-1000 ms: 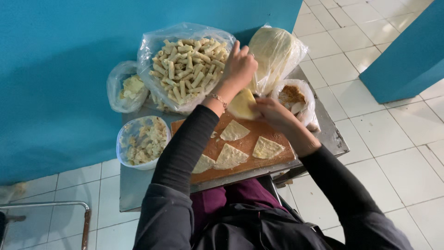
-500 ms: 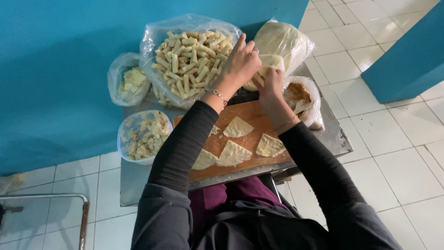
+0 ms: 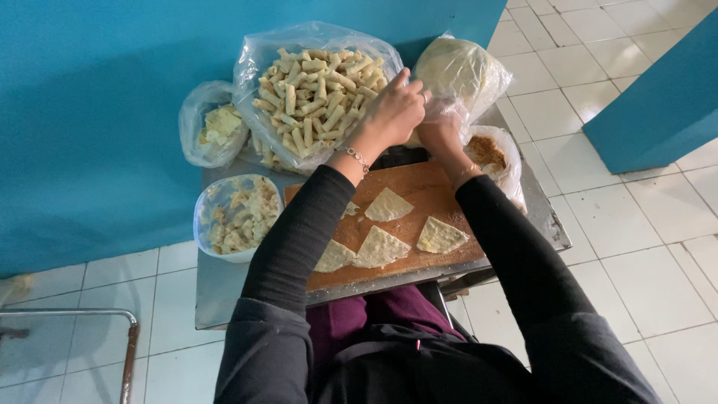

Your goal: The person stretches a thin dough sheet, cuts it into triangular pieces with a knife on a wooden board, places filling from a plastic container onto the triangles, and folds the dough over the filling. Finished folded pastries are set aside while more dough pieces are prepared.

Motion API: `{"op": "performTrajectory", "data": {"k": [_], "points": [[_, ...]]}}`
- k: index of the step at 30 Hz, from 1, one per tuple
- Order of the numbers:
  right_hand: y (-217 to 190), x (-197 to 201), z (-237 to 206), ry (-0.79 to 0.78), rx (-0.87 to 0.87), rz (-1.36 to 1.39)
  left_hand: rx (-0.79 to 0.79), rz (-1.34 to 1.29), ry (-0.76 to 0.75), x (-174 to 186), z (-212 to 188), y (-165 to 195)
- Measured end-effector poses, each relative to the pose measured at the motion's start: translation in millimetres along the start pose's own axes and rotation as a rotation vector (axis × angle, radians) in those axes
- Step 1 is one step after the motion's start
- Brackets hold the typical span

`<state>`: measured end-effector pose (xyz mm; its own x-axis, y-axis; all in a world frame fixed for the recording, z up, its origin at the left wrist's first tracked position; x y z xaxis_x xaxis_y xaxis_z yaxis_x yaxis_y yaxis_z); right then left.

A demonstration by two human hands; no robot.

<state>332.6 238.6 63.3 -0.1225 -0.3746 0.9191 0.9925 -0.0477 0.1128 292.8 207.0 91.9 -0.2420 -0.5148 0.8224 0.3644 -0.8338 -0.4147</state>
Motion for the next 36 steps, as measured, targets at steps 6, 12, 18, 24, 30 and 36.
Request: {"op": "performTrajectory", "data": {"k": [6, 12, 18, 24, 30, 36], "points": [[-30.4, 22.0, -52.6, 0.126, 0.165, -0.368, -0.041, 0.11, -0.089, -25.8, -2.2, 12.2], [0.5, 21.2, -113.9, -0.635, -0.015, -0.022, -0.095, 0.231, -0.149, -66.1, -10.3, 39.9], [36.4, 89.2, -80.6, 0.114, 0.095, 0.374, 0.003, -0.066, -0.188, -73.0, -25.4, 42.1], [31.8, 0.3, -54.5, -0.068, 0.087, 0.675, 0.288, -0.572, -0.251, -76.3, -31.8, 16.7], [18.4, -14.1, -47.1, -0.098, 0.156, 0.568, 0.361, -0.598, 0.06, -61.1, -54.0, 5.6], [6.7, -18.7, -43.1, -0.26, 0.295, 0.454, 0.364, -0.513, -0.181, -73.0, -52.5, 16.1]]}}
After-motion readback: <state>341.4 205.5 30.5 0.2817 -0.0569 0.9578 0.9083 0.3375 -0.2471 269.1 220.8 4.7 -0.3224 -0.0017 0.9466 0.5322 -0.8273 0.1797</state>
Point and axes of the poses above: each hand's wrist, its own z-axis towards the middle knuckle, its own x-axis out of the back of the hand, y = z × x, the point moved 10 cm from there along z, towards the middle knuckle, and after that the axes turned 3 degrees about -y, right-handed, at the moved point
